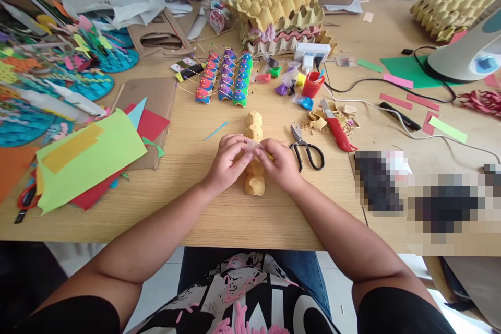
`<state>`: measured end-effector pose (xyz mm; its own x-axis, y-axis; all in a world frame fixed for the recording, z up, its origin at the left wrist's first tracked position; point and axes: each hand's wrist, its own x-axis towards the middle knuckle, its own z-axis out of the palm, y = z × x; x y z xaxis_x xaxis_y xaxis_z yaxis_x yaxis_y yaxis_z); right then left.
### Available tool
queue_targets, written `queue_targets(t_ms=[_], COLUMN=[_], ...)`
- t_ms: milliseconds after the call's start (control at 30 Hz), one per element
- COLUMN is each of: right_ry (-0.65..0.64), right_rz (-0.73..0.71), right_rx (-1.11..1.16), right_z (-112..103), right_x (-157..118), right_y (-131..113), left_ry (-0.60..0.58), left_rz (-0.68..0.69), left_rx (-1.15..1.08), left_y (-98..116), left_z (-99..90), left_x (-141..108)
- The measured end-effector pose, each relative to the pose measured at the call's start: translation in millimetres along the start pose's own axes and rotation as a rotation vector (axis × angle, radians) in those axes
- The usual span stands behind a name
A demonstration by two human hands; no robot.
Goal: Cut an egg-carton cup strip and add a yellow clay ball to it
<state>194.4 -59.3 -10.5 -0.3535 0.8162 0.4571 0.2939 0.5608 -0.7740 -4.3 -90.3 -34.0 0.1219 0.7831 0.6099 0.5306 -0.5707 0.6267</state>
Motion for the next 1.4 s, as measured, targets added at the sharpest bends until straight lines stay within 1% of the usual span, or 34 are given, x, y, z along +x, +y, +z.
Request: queue_targets(t_ms=[100, 167, 267, 400, 533, 633, 733, 900, 1033, 1200, 1333, 1400], right_ry=[0.034, 0.035, -0.001, -0.028, 0.010, 0.027, 0.013, 0.002, -0.023, -0.011, -0.024, -0.008], right_rz=[0.012, 0.025, 0.042, 0.096, 0.101, 0.108, 0.089, -0.005, 0.003, 0.037, 0.032, 0.040], right_rx=[0.033, 0.049, 0.085, 0.170, 0.223, 0.220, 0.205, 0.176, 0.132, 0.093, 0.127, 0.149], right_z=[2.1, 1.5, -1.4, -3.0, -1.0, -0.5, -2.2, -4.8, -4.1, -4.2, -4.0, -3.4], right_x=[-3.0, -3.3, -1.9, -0.8, -1.6, -1.8, -1.4, 0.4, 2.1, 2.7, 1.9, 1.4], right_y=[0.1, -0.3, -1.3, -1.3, 0.4, 1.2, 2.1, 2.8, 0.9, -1.5, -1.1, -0.1], left_ry=[-0.062, -0.081, -0.073, -0.101, -0.039, -0.027, -0.006, 0.027, 0.076, 0.043, 0.067, 0.059], left_rz=[-0.017, -0.014, 0.018, 0.020, 0.012, -0.010, -0.012, -0.002, 0.050, -0.010, 0.015, 0.000], left_rx=[0.021, 0.036, 0.037, 0.050, 0.034, 0.043, 0.067, 0.101, 0.098, 0.115, 0.111, 0.109], left_y=[0.1, -0.3, -0.5, 0.5, 1.0, 0.8, 0.5, 1.2, -0.1, -1.5, -0.9, -0.9], left_z=[-0.2, -0.7, -1.8, -2.7, -2.3, -2.8, -4.7, -7.6, -5.9, -2.9, -2.3, -2.4], left_x=[-1.0, -0.7, 0.6, 1.6, 1.0, 1.3, 2.0, 2.5, 1.6, 0.7, 0.5, 0.5])
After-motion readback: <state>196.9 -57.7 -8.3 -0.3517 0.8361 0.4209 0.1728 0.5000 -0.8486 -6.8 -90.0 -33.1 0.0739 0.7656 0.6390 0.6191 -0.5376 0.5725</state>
